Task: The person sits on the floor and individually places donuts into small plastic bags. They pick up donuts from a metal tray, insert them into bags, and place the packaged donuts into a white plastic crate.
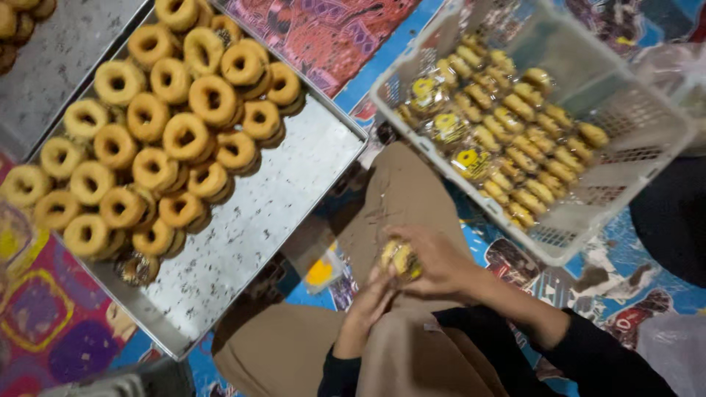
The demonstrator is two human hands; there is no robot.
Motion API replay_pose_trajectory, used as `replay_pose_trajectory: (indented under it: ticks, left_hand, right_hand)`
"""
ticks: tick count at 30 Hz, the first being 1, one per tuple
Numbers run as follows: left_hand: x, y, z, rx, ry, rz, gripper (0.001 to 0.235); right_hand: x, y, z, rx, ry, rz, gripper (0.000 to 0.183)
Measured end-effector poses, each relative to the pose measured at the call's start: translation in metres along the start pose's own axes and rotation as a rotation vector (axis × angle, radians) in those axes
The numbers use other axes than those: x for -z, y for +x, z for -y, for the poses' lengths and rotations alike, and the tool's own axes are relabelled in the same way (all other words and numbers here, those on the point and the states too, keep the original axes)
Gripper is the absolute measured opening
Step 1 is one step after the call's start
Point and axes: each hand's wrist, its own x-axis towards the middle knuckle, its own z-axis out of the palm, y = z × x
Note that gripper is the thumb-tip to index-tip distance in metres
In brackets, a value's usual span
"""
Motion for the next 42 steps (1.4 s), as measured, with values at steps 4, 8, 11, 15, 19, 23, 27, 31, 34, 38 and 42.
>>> replay_pose_trajectory:
  ticks: [4,8,11,15,19,23,27,31,34,38,42]
  left_hand:
    - [-0.04,-0.005,-0.015,-0.089,0.198,0.185,0.086]
    - [-0.055,-0.004,-0.021,-0.042,0.057,0.209,0.079]
    - [-0.044,-0.006,-0.02,-0.117,0.159,0.017,0.073]
    - [0.005,-0.038,-0.024,-0.252,0.176,-0.21,0.061]
    - [0.057,-0.078,-0.022,-0.421,0.063,-0.404,0.052]
    - [0.09,-0.103,-0.005,-0.515,-0.1,-0.568,0.047]
    - [0.101,-0.137,0.017,-0.576,-0.158,-0.671,0.045]
    - [0.113,-0.151,0.04,-0.619,-0.215,-0.783,0.044]
    - [0.137,-0.134,0.053,-0.595,-0.317,-0.81,0.04]
    - [0.185,-0.075,0.045,-0.602,0.099,-0.787,0.036]
    - [0.217,-0.016,0.026,-0.305,1.327,-1.345,0.045]
  right_hand:
    - [0.087,-0.029,-0.058,-0.607,-0.138,-0.316,0.124]
    - [0.127,-0.054,-0.173,-0.519,-0.31,-0.359,0.118]
    - [0.106,-0.049,-0.249,-0.361,-0.409,-0.183,0.117]
    - [0.129,-0.023,-0.293,-0.54,-0.376,0.276,0.114]
    - [0.161,0.055,-0.288,-0.546,-0.303,-0.043,0.078]
    - [0.118,0.181,-0.289,-0.25,-0.013,-0.376,0.069]
    - [0.085,0.225,-0.304,-0.179,-0.177,-0.283,0.065]
    - [0.074,0.222,-0.308,-0.197,-0.064,-0.185,0.069]
    - [0.082,0.22,-0.274,-0.056,-0.333,-0.138,0.057]
    - [0.093,0.187,-0.17,-0.001,-0.684,-0.362,0.032]
    - [-0.008,0.141,-0.06,-0.115,-0.172,-0.048,0.026]
